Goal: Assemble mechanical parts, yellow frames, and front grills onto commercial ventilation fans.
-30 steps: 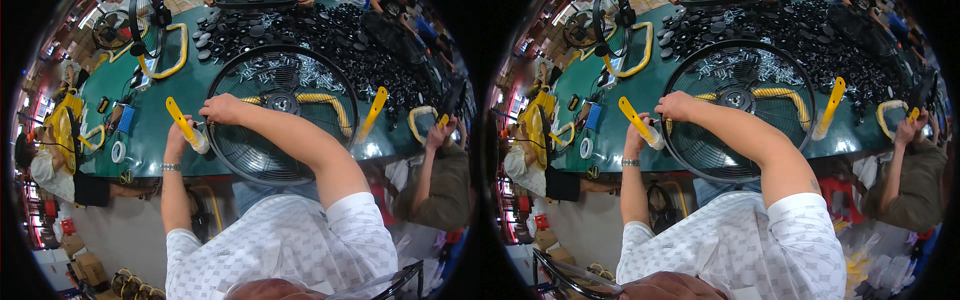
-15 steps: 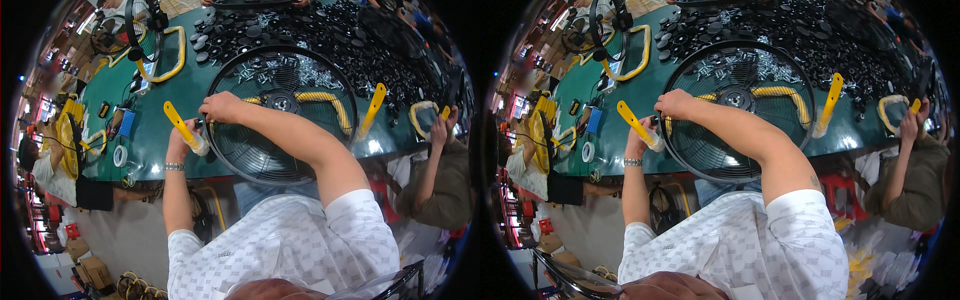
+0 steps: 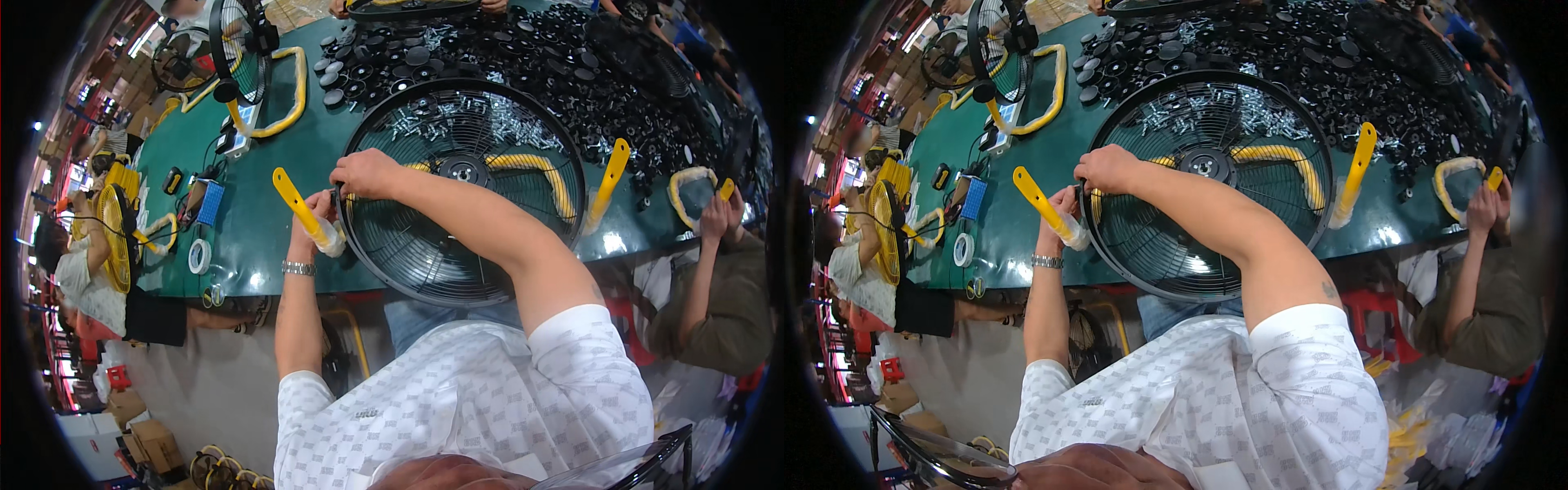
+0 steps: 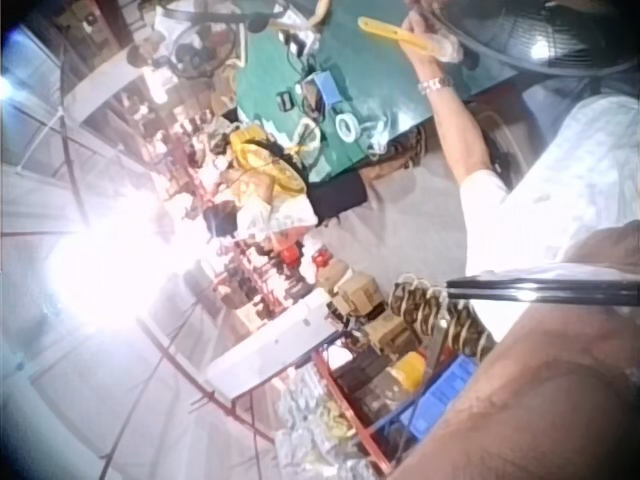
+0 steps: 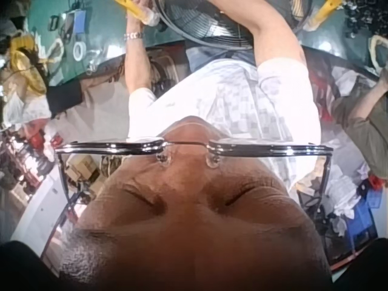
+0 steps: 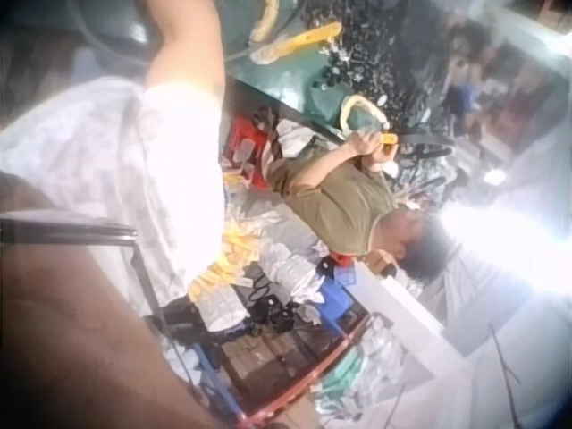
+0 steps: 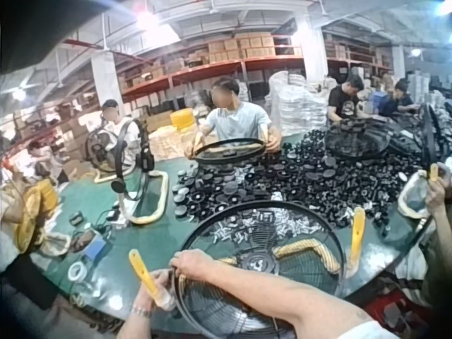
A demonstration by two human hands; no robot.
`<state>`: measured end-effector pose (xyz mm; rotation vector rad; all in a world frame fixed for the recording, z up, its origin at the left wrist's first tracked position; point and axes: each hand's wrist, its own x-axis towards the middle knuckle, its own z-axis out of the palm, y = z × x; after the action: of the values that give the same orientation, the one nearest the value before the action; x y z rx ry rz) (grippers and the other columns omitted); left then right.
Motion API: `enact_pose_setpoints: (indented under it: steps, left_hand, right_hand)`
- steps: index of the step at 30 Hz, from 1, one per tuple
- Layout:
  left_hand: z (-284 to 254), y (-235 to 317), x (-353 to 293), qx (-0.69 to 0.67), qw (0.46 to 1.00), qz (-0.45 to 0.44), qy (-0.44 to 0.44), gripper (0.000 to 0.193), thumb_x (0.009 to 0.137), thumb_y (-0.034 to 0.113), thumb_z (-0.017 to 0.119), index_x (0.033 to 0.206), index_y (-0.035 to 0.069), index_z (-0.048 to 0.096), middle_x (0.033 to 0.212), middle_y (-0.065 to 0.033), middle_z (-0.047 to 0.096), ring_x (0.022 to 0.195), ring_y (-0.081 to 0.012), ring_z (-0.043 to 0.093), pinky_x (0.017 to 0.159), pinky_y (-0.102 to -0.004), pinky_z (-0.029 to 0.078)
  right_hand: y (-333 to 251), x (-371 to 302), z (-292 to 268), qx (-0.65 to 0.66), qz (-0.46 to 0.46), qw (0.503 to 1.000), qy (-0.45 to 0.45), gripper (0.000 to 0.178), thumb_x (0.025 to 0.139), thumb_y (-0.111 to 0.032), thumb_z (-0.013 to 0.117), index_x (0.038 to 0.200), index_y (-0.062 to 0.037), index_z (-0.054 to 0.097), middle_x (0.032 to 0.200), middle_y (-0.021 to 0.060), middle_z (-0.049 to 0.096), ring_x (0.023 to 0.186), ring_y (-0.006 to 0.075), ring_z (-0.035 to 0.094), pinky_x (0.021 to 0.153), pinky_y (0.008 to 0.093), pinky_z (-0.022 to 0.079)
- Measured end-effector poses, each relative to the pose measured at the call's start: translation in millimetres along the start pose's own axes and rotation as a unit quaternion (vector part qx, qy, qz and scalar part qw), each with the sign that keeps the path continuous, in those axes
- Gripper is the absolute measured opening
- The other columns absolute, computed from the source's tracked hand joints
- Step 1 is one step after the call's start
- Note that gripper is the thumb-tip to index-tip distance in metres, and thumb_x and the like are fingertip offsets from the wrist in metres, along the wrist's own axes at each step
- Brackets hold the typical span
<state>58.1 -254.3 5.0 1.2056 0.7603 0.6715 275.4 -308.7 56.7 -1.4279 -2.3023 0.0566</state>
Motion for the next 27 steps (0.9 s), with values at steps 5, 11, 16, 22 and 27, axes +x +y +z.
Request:
enact_pose_setpoints:
  steps: [5,11,16,22,27]
  left_hand:
    - [-8,5,1,-0.116,0.991,-0.065,-0.029,0.048,0.099,0.044,0.061,0.115,-0.001,0.066,0.093,-0.0078,0.069,0.075,-0.0156,0.064,0.068,-0.029,0.053]
    - [-24,66,-49,-0.057,0.943,0.138,0.299,0.032,0.104,0.028,0.053,0.117,0.001,0.063,0.107,-0.0106,0.069,0.089,-0.0167,0.065,0.079,-0.0305,0.052]
    - [44,117,-121,0.01,0.922,0.357,0.153,0.027,0.102,0.023,0.055,0.108,-0.002,0.065,0.101,-0.0093,0.068,0.086,-0.0164,0.062,0.076,-0.029,0.05]
    - [173,94,-86,0.444,0.845,0.142,-0.263,0.027,0.089,0.015,0.072,0.11,-0.002,0.066,0.093,-0.0117,0.067,0.083,-0.0204,0.067,0.075,-0.0303,0.053]
    - [207,55,-54,0.615,0.686,0.196,-0.336,0.027,0.09,0.016,0.072,0.11,-0.002,0.066,0.089,-0.0101,0.068,0.08,-0.019,0.067,0.071,-0.0292,0.053]
  right_hand:
    - [-15,-7,-33,-0.034,0.028,0.998,-0.033,0.029,0.085,-0.025,0.069,0.11,-0.0104,0.067,0.105,0.0098,0.068,0.097,0.0294,0.069,0.081,0.0429,0.056]
    - [8,-94,-127,-0.103,0.016,0.991,-0.08,0.024,0.084,-0.02,0.066,0.103,-0.0059,0.069,0.102,0.0139,0.069,0.091,0.0333,0.069,0.077,0.0452,0.057]
    - [-19,-176,-120,-0.02,0.123,0.958,-0.259,0.03,0.086,-0.029,0.07,0.1,-0.003,0.069,0.1,0.0145,0.067,0.091,0.0343,0.069,0.079,0.0455,0.056]
    - [-29,-192,-84,0.0,0.153,0.96,-0.234,0.027,0.084,-0.024,0.072,0.097,-0.0014,0.064,0.098,0.0161,0.063,0.091,0.0357,0.067,0.078,0.046,0.054]
    - [-25,-212,-123,0.059,0.232,0.968,-0.079,0.019,0.086,-0.018,0.069,0.098,-0.0036,0.065,0.096,0.0154,0.065,0.091,0.0356,0.066,0.081,0.0463,0.052]
